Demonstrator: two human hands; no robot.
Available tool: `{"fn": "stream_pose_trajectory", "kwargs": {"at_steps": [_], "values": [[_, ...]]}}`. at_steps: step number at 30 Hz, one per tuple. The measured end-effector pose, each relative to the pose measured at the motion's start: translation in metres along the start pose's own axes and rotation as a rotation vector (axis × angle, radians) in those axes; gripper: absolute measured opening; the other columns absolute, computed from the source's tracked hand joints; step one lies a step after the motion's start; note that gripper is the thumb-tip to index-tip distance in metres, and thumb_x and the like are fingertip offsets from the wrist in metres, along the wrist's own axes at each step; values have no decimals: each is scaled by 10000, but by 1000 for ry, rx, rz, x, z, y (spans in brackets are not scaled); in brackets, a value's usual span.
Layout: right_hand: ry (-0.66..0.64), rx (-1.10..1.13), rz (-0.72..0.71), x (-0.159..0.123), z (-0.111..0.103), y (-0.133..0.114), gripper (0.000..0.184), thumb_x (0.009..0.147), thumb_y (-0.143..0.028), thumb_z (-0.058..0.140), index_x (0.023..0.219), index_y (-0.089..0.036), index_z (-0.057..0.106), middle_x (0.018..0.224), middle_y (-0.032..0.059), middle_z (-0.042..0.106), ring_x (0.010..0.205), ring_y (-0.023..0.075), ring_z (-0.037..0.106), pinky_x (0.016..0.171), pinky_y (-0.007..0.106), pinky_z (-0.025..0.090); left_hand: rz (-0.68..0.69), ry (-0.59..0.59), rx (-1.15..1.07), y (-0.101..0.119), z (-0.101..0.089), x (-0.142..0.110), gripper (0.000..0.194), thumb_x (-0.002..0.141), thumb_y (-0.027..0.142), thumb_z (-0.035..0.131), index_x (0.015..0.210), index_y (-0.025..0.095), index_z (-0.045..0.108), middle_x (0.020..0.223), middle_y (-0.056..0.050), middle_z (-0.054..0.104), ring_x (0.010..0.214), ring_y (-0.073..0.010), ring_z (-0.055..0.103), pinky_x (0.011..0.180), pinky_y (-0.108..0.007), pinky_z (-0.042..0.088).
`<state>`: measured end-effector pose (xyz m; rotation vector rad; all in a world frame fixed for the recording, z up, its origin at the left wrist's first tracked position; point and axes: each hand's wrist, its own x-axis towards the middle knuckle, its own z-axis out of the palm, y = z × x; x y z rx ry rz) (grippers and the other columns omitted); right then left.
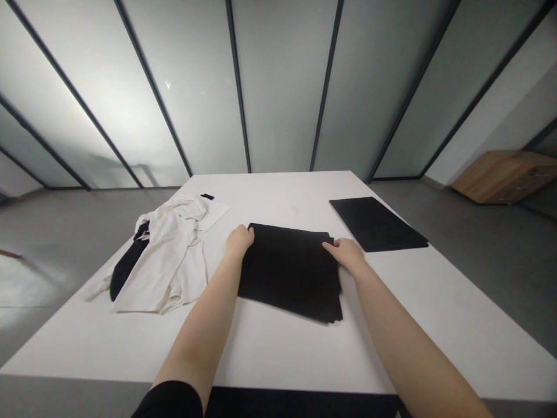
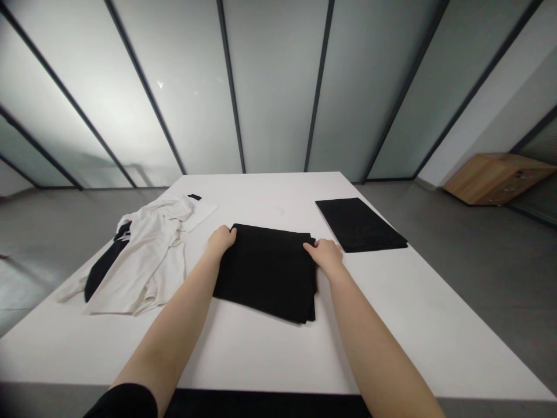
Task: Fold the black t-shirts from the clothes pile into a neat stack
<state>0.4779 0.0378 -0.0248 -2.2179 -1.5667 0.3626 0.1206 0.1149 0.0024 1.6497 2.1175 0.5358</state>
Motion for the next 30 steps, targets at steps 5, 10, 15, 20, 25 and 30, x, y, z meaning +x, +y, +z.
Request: {"fn": "stream_pose_trajectory", "kwargs": {"at_steps": [5, 10, 15, 20, 25, 30], "values": [[-90, 722, 28, -7, 0, -13, 243, 866, -462, 774, 864, -228, 709, 835, 103, 786, 920, 321, 770, 866, 440, 613, 51, -69, -116, -6, -16, 11, 172, 972, 345, 667, 934, 181, 701, 1132, -221, 793, 1219, -377, 718, 990, -414, 528], [-481, 1187, 211, -14, -12, -11, 183, 935, -378, 792, 919, -210, 722, 857, 105, 802, 798, 267, 776, 805, 398, 659, 11, -296, -436, -24, -33, 13, 204, 979, 388, 700, 975, 185, 688, 870, -96, 773, 883, -252, 759, 727, -307, 572], [-744, 1151, 287, -32, -21, -17, 183, 985, -366, 761, 1030, -189, 749, 955, 106, 828, 805, 232, 788, 827, 380, 670, -30, -514, -860, -43, -36, 12, 122, 952, 272, 762, 949, 168, 698, 879, -90, 778, 817, -189, 754, 724, -256, 610], [-805, 1237, 329, -46, -14, -45, 175, 985, -327, 676, 1058, -188, 754, 1006, 128, 841, 939, 261, 814, 1013, 410, 625, -92, -538, -990, -51, -35, 14, 44, 965, 154, 690, 929, 150, 716, 919, -114, 799, 859, -191, 780, 849, -280, 647], [-820, 1294, 356, -44, -8, -58, 351, 1028, -447, 512, 1016, -189, 750, 970, 139, 840, 973, 292, 819, 1005, 437, 626, -80, -541, -1026, -56, -33, 15, 101, 991, 168, 646, 967, 132, 737, 989, -143, 816, 924, -213, 799, 914, -300, 649], [-926, 1397, 370, -38, -3, -59, 525, 1057, -579, 450, 1150, -158, 750, 962, 135, 845, 952, 319, 830, 966, 482, 644, -186, -628, -1026, -58, -34, 21, 197, 1017, 149, 585, 1125, 106, 745, 980, -146, 825, 894, -233, 810, 848, -313, 659]]}}
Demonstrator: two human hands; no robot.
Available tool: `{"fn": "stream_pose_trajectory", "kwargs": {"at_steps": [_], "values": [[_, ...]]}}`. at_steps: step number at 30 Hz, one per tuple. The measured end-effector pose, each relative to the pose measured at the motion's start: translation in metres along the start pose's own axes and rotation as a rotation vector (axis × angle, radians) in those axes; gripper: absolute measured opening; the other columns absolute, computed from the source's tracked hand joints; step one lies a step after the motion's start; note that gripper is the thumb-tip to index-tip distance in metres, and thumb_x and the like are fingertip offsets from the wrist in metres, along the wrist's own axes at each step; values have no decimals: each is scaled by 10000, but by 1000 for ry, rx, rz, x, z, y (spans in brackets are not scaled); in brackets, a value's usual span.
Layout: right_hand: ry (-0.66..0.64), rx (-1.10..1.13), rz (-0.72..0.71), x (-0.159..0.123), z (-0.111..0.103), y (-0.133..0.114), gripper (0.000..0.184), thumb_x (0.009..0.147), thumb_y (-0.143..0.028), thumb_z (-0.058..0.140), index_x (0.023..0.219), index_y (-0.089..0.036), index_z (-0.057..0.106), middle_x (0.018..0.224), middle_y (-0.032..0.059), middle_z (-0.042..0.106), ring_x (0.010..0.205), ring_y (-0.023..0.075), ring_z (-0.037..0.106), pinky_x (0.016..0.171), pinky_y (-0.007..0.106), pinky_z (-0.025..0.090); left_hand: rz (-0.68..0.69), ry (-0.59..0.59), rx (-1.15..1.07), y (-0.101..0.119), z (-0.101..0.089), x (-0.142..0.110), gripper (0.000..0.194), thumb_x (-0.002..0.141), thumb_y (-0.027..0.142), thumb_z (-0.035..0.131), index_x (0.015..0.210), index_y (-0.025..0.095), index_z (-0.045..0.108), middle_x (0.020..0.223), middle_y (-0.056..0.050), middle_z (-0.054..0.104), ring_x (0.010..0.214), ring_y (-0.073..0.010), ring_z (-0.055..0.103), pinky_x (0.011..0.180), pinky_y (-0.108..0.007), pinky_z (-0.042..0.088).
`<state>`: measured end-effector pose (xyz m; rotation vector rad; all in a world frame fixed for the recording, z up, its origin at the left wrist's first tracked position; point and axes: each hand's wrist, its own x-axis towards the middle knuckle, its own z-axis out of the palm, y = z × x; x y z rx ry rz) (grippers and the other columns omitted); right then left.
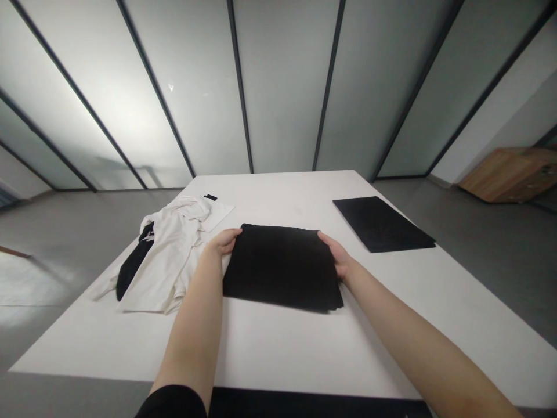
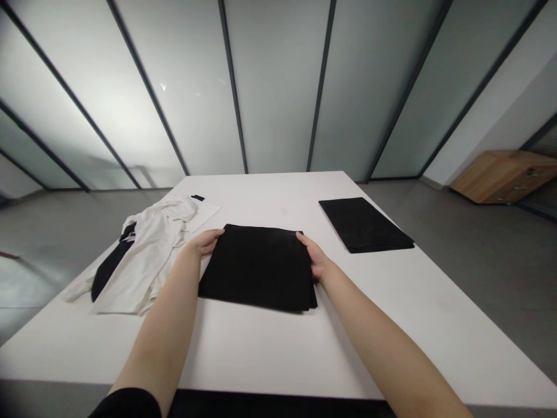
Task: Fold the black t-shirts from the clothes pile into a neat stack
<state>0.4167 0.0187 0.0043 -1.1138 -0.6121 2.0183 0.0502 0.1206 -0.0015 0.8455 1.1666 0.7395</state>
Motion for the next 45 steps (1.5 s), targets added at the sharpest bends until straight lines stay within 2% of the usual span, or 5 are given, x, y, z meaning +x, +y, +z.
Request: {"fn": "stream_pose_trajectory", "kwargs": {"at_steps": [10, 18, 24, 32, 45], "values": [[-57, 199, -109, -1, 21, -26, 395, 1065, -398, 459, 1186, -153, 744, 857, 98, 840, 852, 309, 832, 910, 458, 673, -2, -184, -409, -4, -28, 8, 358, 1114, 296, 430, 1314, 85, 639, 969, -160, 811, 818, -266, 810, 778, -364, 643], [88, 114, -548, 10, 44, -142, 266, 1000, -386, 569, 1085, -189, 725, 805, 65, 798, 877, 315, 797, 881, 493, 673, 13, -220, -475, -4, -32, 4, 335, 1092, 443, 479, 1203, 144, 580, 1248, -275, 756, 1148, -398, 778, 932, -589, 617], [357, 182, -988, -24, -15, -213, 398, 1079, -311, 352, 1156, -225, 733, 981, 78, 812, 1052, 238, 758, 1038, 449, 588, 27, -232, -459, -5, -37, 4, 366, 1078, 456, 508, 1171, 126, 635, 1267, -280, 755, 1212, -415, 752, 993, -616, 595], [815, 307, -905, -67, -143, -110, 552, 1019, -365, 274, 1165, -287, 801, 1212, 158, 785, 1150, 358, 759, 850, 612, 638, 43, -170, -481, -8, -28, 13, 401, 1075, 445, 537, 1277, 112, 630, 1328, -306, 728, 1241, -429, 736, 1020, -658, 574], [515, 513, -632, -54, -141, -76, 300, 985, -33, 450, 1074, -224, 663, 924, 29, 731, 688, 119, 694, 495, 147, 578, 106, -78, -443, -12, -18, 10, 349, 1089, 424, 515, 1283, 150, 609, 1264, -269, 761, 1147, -392, 781, 988, -636, 604]]}}
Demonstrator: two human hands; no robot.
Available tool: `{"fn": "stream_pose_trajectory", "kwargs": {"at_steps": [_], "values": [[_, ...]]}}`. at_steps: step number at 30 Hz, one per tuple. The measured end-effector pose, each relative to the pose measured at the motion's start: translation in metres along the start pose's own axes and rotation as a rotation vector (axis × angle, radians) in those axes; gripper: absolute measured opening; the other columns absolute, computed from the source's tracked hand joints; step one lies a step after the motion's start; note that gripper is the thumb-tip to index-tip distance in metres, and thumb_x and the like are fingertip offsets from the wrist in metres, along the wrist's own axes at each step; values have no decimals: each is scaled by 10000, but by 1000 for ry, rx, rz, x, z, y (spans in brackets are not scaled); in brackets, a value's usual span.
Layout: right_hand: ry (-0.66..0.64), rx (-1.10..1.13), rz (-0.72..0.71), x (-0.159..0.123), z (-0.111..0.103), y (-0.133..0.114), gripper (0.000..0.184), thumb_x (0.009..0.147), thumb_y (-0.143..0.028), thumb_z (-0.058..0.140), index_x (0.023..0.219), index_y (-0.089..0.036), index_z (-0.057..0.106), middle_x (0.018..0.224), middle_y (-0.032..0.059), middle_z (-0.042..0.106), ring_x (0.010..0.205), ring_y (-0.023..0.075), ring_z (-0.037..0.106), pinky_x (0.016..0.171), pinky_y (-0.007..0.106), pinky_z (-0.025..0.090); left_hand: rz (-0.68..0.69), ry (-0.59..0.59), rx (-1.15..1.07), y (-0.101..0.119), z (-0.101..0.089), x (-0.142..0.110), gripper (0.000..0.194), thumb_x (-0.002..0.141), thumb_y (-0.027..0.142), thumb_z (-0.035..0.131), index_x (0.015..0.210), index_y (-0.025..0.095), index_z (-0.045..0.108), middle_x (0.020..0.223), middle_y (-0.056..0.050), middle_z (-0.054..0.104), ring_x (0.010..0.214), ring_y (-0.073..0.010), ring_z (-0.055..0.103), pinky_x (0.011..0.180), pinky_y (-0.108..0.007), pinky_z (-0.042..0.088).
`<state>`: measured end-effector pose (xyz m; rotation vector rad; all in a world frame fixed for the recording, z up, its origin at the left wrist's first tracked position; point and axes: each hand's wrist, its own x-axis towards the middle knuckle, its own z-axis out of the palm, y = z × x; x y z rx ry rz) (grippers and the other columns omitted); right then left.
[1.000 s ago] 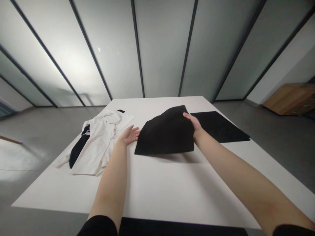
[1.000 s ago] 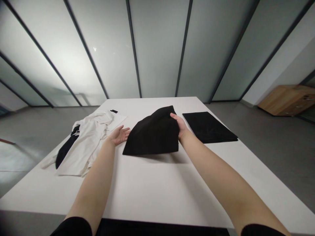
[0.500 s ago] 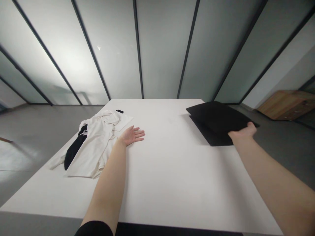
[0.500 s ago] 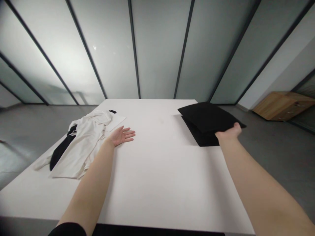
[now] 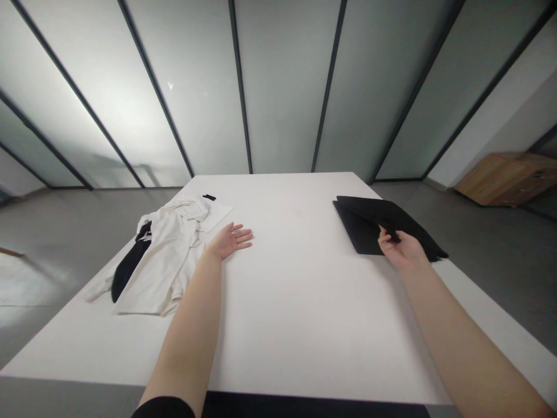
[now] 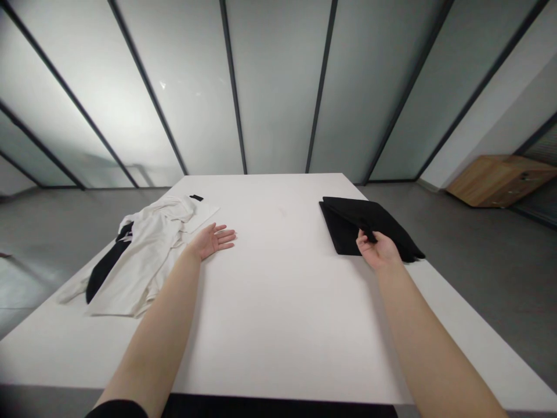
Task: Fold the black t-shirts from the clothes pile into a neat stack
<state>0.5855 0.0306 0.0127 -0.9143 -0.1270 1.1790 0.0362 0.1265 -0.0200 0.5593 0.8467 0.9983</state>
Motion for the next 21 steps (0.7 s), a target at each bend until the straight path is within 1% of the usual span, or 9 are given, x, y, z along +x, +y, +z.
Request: {"fn": "stream_pose_trajectory", "kwargs": {"at_steps": [4, 6, 8, 10, 12, 14, 16, 19, 21], "values": [[-79, -285, -98, -8, 0, 19, 287, 1034, -192, 406, 1131, -222, 674, 1151, 115, 775, 989, 211, 771, 769, 337, 699, -1, -2, 1, -1, 2, 0, 368, 1093, 420, 511, 1336, 157, 591, 1301, -262, 751, 1141, -382, 785, 965, -620, 621], [-130, -545, -149, -11, -1, 30, 341, 1068, -352, 387, 1189, -217, 675, 1341, 166, 741, 1193, 271, 739, 887, 428, 689, 8, 9, 21, -1, 4, -1, 372, 1100, 419, 497, 1337, 146, 587, 1296, -271, 749, 1133, -382, 787, 960, -613, 626], [-129, -706, -177, -12, -2, 36, 366, 1064, -438, 417, 1194, -210, 673, 1386, 190, 724, 1248, 298, 719, 919, 452, 679, 13, 17, 30, -1, 6, -2, 375, 1102, 413, 495, 1342, 139, 584, 1296, -276, 746, 1134, -383, 787, 969, -616, 622], [-55, -733, -144, -11, -2, 37, 247, 1034, -395, 515, 1125, -223, 668, 1255, 179, 770, 1127, 293, 762, 861, 429, 693, 14, 16, 18, -1, 7, -3, 376, 1095, 406, 514, 1355, 143, 583, 1302, -274, 744, 1137, -382, 784, 979, -622, 616], [65, -712, -93, -10, -2, 33, 81, 990, -296, 607, 1035, -244, 649, 1022, 130, 791, 891, 258, 783, 690, 357, 690, 14, 11, 4, -1, 7, -4, 376, 1087, 401, 540, 1359, 146, 584, 1305, -272, 744, 1141, -381, 782, 988, -624, 611], [183, -705, -73, -10, -4, 24, 40, 961, -239, 657, 967, -250, 619, 813, 72, 741, 673, 209, 731, 484, 260, 587, 16, 7, 7, -1, 6, -4, 370, 1084, 397, 548, 1349, 141, 587, 1297, -276, 745, 1141, -382, 781, 995, -625, 607], [208, -752, -44, -14, -10, 13, 100, 961, -256, 679, 910, -244, 594, 656, 16, 652, 490, 149, 601, 351, 194, 397, 20, 11, 23, -1, 6, -3, 356, 1086, 391, 542, 1333, 139, 589, 1281, -276, 749, 1130, -379, 784, 993, -621, 609], [-65, -997, 213, -28, -20, 0, 311, 998, -469, 652, 816, -220, 613, 458, -73, 429, 343, 82, 271, 319, 188, 170, 23, 22, 36, -1, 6, -1, 335, 1087, 387, 535, 1313, 145, 591, 1258, -265, 758, 1096, -368, 794, 967, -607, 623], [-370, -1224, 379, -40, -21, 0, 474, 966, -629, 644, 759, -202, 651, 402, -99, 328, 353, 75, 160, 343, 211, 150, 22, 24, 36, -1, 6, -1, 326, 1087, 386, 532, 1301, 148, 593, 1245, -258, 763, 1080, -362, 799, 957, -597, 630]]}}
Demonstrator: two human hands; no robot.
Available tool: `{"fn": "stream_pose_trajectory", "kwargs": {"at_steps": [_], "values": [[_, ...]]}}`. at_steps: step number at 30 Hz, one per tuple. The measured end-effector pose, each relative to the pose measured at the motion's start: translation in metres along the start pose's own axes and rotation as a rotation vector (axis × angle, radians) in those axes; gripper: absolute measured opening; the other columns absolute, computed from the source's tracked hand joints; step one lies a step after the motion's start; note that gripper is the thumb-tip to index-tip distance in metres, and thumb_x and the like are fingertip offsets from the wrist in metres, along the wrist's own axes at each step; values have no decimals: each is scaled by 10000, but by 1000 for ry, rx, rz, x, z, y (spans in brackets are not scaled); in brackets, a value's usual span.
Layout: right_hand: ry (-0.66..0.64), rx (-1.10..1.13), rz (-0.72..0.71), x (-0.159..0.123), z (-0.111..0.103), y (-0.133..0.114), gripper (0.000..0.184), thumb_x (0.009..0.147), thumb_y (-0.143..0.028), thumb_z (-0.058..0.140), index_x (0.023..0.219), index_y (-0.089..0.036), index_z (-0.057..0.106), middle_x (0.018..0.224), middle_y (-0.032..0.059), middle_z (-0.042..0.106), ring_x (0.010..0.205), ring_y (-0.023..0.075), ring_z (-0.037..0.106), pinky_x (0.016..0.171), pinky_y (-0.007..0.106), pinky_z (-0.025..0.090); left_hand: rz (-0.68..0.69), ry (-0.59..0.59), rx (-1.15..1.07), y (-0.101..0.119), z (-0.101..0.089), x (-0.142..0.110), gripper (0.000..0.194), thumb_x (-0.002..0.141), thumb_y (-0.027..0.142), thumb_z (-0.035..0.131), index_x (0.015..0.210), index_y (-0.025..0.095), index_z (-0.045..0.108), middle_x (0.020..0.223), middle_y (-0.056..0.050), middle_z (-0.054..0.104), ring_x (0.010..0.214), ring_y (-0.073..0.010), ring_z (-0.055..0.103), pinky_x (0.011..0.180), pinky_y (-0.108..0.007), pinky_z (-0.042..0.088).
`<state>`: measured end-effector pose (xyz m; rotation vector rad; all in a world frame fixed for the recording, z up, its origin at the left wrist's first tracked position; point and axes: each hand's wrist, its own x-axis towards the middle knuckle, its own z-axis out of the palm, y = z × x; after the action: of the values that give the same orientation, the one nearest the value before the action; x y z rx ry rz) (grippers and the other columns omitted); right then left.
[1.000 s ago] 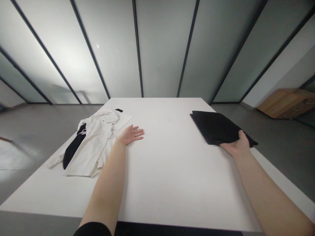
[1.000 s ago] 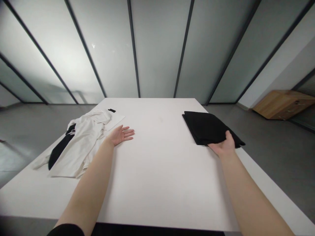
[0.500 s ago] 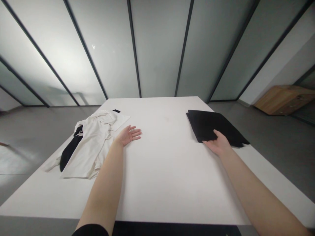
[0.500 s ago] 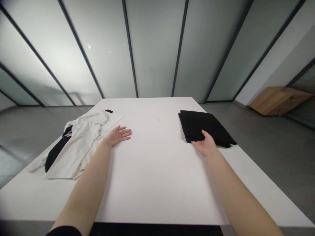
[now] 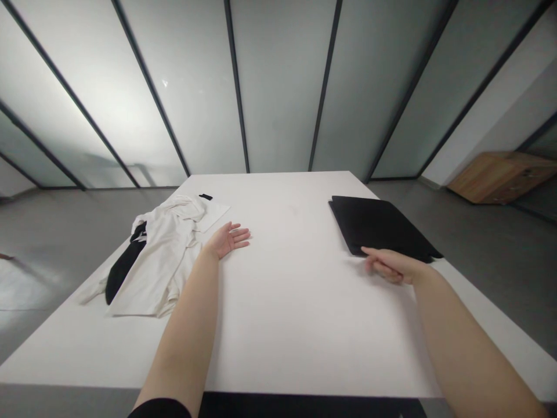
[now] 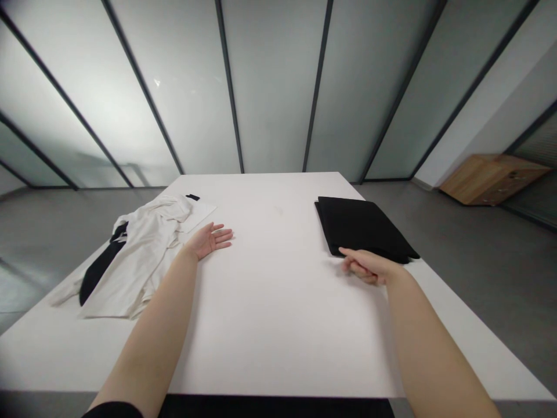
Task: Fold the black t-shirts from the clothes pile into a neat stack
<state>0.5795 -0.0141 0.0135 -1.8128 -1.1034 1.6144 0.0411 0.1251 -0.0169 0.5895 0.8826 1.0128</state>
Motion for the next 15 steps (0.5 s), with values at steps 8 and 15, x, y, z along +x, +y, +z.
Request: {"fn": "stream_pose_trajectory", "kwargs": {"at_steps": [8, 15], "values": [[827, -554, -648, 15, 67, -30, 353, 986, -529, 577, 970, -222, 752, 1007, 133, 778, 950, 318, 696, 847, 408, 545, 7, 11, -19, -1, 2, -4, 279, 1089, 369, 534, 1252, 155, 606, 1182, -240, 779, 1035, -348, 808, 944, -577, 639], [867, -908, -344, 55, 58, -14, 677, 1020, -447, 500, 1610, -117, 532, 1708, 254, 424, 1550, 524, 371, 1216, 679, 339, 12, -3, -47, -3, 0, -5, 293, 1079, 355, 559, 1290, 155, 598, 1199, -238, 775, 1056, -352, 803, 977, -585, 622]]}}
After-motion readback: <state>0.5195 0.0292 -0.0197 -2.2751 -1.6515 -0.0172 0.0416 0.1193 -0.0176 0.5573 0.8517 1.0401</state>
